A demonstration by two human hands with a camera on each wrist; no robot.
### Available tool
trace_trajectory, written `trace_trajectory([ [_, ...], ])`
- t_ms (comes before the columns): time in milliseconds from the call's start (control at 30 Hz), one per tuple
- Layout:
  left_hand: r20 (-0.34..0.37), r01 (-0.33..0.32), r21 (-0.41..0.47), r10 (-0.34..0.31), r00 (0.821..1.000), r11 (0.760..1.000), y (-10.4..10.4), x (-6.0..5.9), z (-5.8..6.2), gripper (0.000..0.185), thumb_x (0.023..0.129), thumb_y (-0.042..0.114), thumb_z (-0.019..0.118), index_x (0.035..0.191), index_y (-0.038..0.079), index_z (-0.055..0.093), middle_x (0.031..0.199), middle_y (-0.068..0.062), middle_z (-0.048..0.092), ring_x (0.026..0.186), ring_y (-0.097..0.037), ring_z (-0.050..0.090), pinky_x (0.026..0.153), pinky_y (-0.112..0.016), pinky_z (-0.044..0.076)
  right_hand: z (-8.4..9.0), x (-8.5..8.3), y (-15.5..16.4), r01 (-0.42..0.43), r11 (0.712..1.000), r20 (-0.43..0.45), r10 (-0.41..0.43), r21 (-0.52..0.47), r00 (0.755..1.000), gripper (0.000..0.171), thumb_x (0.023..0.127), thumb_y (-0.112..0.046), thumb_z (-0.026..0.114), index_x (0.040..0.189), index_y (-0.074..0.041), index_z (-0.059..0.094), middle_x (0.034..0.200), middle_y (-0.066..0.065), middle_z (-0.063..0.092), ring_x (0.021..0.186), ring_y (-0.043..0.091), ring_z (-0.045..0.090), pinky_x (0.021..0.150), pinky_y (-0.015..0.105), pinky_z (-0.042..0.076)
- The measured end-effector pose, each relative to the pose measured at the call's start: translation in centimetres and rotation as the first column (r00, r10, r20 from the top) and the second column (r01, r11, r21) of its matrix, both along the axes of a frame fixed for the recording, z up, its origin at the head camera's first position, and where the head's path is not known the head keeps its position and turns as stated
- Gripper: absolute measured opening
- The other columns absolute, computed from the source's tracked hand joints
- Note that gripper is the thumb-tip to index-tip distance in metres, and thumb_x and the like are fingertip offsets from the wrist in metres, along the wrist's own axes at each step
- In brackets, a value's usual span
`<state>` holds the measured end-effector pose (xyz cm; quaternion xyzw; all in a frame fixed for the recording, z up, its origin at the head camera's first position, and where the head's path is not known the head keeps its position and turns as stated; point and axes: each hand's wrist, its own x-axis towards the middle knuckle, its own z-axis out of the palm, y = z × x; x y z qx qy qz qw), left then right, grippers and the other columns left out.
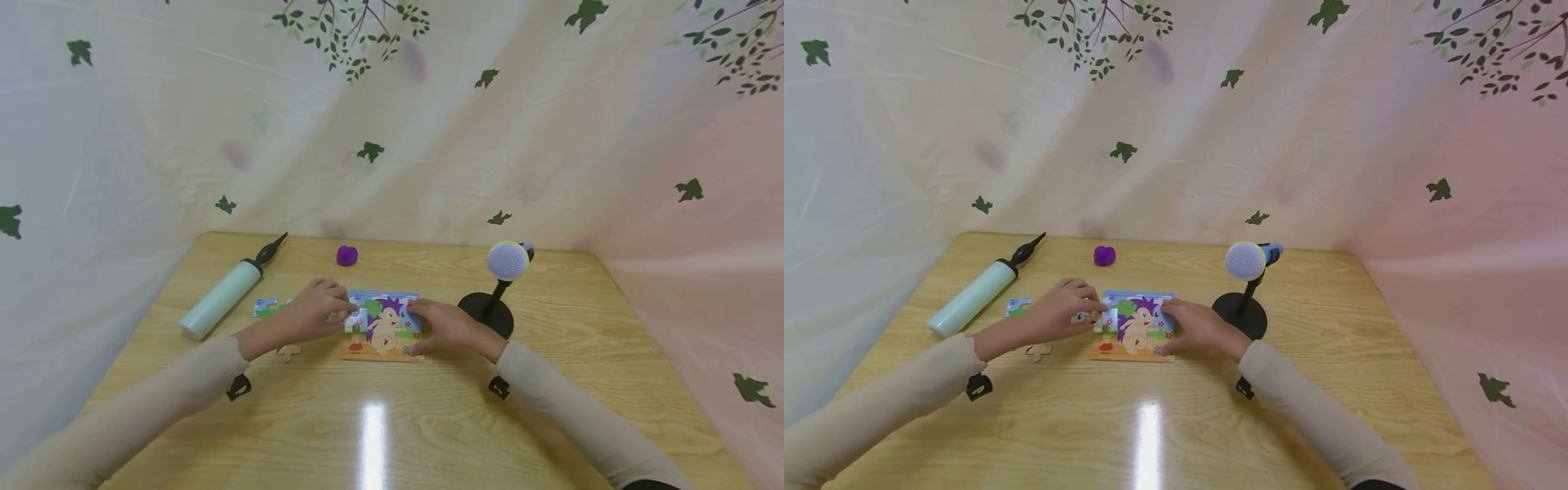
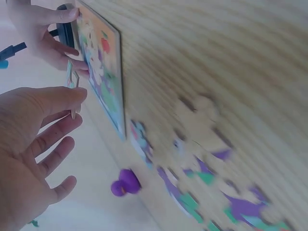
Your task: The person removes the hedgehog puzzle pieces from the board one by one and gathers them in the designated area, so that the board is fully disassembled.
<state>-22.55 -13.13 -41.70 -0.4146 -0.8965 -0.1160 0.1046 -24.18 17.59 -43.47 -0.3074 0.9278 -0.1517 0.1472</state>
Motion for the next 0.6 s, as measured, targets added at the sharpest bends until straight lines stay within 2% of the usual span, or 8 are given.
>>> trace_trajectory([
  [100, 0.019, -0.008, -0.005, 0.008, 1.0, 1.0, -1.3, 0.6, 0.0, 0.029, 0.08, 0.014, 0.085, 0.108, 0.012, 0.078, 0.102, -0.004, 0.072, 0.103, -0.026, 0.06, 0.098, -0.055, 0.048, 0.0, 0.1, 0.0, -0.004, 1.0, -0.004, 0.004, -0.001, 1.0, 0.089, 0.082, -0.05, 0.082, 0.149, -0.001, 0.049, 0.159, 0.016, 0.043, 0.149, 0.038, 0.038, 0.119, 0.053, 0.037],
  [333, 0.126, -0.036, -0.045, 0.041, 0.991, 0.998, -3.8, 1.8, 0.0, 0.031, 0.083, 0.014, 0.083, 0.113, 0.014, 0.077, 0.111, -0.006, 0.073, 0.111, -0.029, 0.058, 0.101, -0.06, 0.045, 0.1, 0.0, 0.1, -0.006, 1.0, -0.012, 0.006, 0.013, 1.0, 0.09, 0.082, -0.051, 0.082, 0.149, -0.002, 0.049, 0.159, 0.016, 0.043, 0.149, 0.038, 0.037, 0.119, 0.053, 0.036],
  [600, 0.174, -0.024, -0.075, 0.037, 0.984, 0.997, -5.0, 2.2, -0.5, 0.033, 0.082, 0.014, 0.084, 0.114, 0.015, 0.077, 0.114, -0.006, 0.073, 0.111, -0.03, 0.059, 0.099, -0.061, 0.046, -0.1, -0.2, 0.0, -0.007, 1.0, -0.004, 0.007, 0.013, 1.0, 0.089, 0.082, -0.05, 0.082, 0.15, -0.003, 0.048, 0.159, 0.016, 0.043, 0.15, 0.038, 0.036, 0.12, 0.054, 0.035],
])
